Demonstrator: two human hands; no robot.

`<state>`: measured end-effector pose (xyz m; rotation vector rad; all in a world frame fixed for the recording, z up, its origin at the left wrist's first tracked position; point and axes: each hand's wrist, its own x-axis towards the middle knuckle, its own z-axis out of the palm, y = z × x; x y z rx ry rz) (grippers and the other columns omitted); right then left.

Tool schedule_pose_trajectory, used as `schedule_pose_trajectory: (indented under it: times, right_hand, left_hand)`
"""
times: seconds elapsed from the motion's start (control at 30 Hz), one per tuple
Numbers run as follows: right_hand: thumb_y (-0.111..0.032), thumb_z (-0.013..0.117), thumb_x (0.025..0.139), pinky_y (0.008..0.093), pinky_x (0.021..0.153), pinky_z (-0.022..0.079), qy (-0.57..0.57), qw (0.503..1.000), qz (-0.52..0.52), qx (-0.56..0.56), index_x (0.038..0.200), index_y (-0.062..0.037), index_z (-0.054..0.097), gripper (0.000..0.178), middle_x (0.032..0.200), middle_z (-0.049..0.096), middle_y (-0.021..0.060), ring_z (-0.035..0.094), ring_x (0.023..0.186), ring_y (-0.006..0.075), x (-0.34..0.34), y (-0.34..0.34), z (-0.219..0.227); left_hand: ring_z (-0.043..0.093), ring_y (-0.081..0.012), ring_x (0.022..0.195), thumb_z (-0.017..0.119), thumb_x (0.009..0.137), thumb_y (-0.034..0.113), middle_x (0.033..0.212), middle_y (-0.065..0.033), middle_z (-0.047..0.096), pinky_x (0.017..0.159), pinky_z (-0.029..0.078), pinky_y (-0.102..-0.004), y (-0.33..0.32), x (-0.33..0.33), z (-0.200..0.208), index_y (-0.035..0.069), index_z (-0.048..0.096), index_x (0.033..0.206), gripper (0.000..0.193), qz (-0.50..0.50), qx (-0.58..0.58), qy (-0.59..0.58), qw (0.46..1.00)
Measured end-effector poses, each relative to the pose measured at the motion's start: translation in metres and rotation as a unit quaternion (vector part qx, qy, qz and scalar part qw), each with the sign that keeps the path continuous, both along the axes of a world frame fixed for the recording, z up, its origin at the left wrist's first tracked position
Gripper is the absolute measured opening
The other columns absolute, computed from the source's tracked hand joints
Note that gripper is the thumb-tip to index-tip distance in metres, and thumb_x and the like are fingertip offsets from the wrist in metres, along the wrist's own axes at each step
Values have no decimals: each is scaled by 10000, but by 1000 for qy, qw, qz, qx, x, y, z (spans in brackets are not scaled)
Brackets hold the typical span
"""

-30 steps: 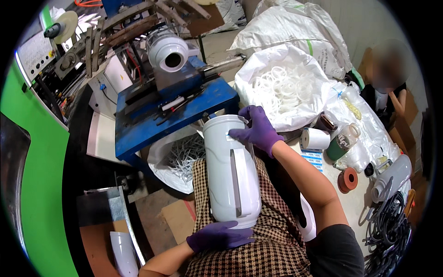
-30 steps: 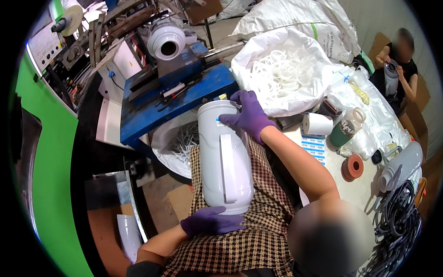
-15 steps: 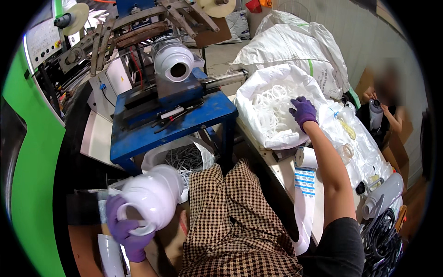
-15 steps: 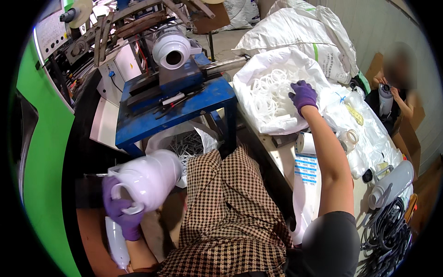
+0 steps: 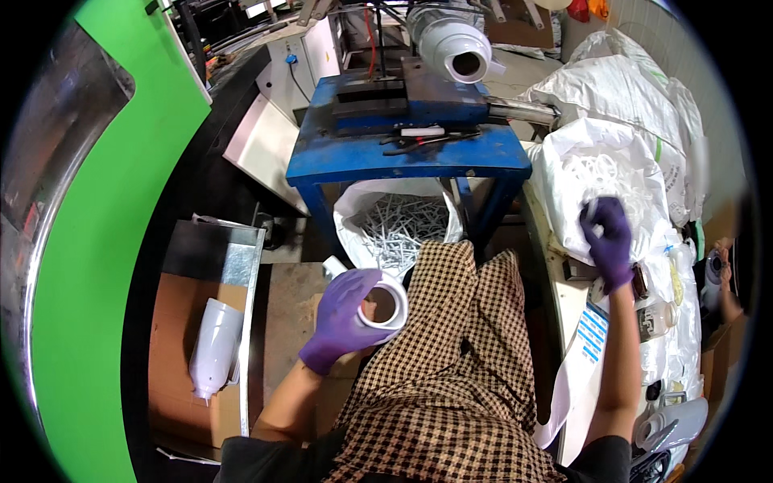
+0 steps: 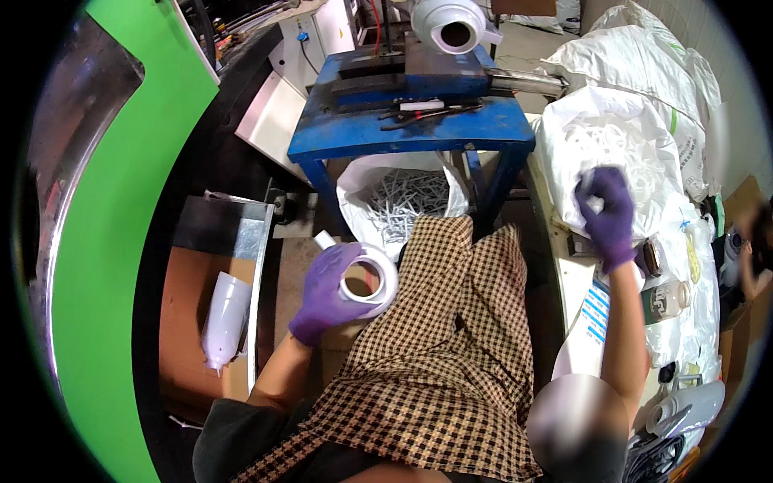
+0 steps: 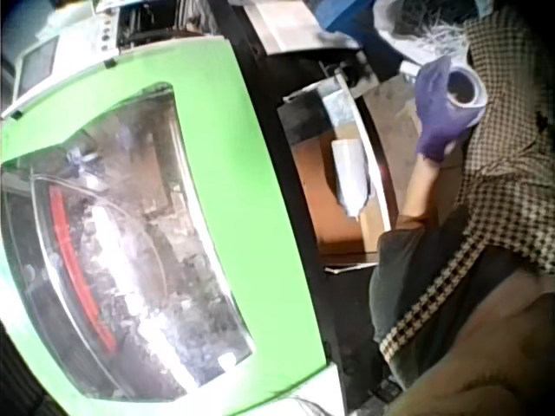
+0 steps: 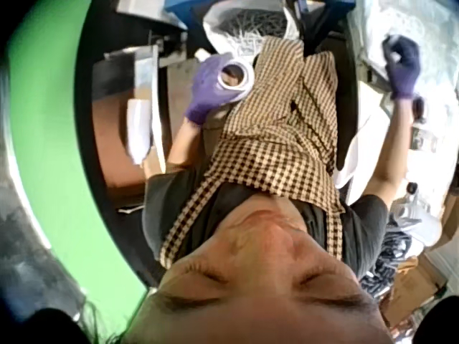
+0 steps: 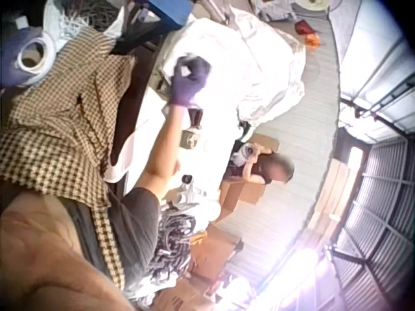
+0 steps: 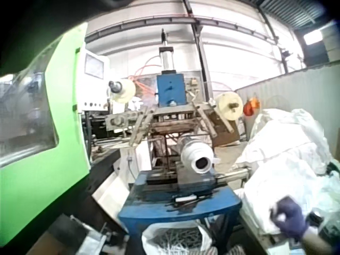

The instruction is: The person assembles white plastic sprayers by inserting a hose into the neck and screwing on the lid. They repeatedly pick up sprayers, attach hoses, and tighten the lids while seated at a cluttered workbench.

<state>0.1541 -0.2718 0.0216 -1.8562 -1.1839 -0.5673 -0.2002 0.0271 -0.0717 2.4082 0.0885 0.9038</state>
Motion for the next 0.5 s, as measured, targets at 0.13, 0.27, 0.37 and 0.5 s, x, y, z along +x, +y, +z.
schedule_pose_trajectory:
  times: [0.13, 0.27, 0.37, 0.5]
  right_hand:
    - [-90, 753, 853, 342, 778, 595, 212, 946, 229, -92, 984, -17, 714, 155, 1036, 747, 97, 738, 903, 189, -135, 49, -24]
    - [-129, 737, 865, 375, 784, 610, 181, 919, 344, -62, 1082, -18, 694, 248, 1048, 732, 164, 751, 878, 304, -200, 94, -37]
    - [-86, 690, 806, 393, 697, 580, 147, 936, 311, -78, 978, -59, 696, 174, 960, 706, 147, 697, 789, 350, -208, 115, -43]
    - [-34, 639, 746, 416, 711, 572, 135, 937, 232, -224, 976, -62, 712, 243, 921, 700, 145, 688, 779, 354, -207, 121, -52]
  left_hand:
    - [652, -363, 1076, 931, 665, 355, 1161, -137, 678, 951, 515, -468, -7, 19, 13, 49, 494, 1428, 931, -22, 2, -12, 1000]
    - [650, -370, 1052, 927, 641, 308, 1154, -138, 671, 939, 512, -463, -13, 28, 25, 49, 521, 1357, 863, -57, 5, -23, 998]
    - [650, -359, 1073, 921, 601, 285, 1175, -128, 669, 946, 511, -457, -17, 29, 30, 86, 571, 1260, 772, -45, 21, 25, 998]
    - [643, -367, 1071, 890, 614, 237, 1144, -135, 670, 941, 511, -458, -23, 35, 27, 92, 614, 1202, 665, -70, 46, 2, 996]
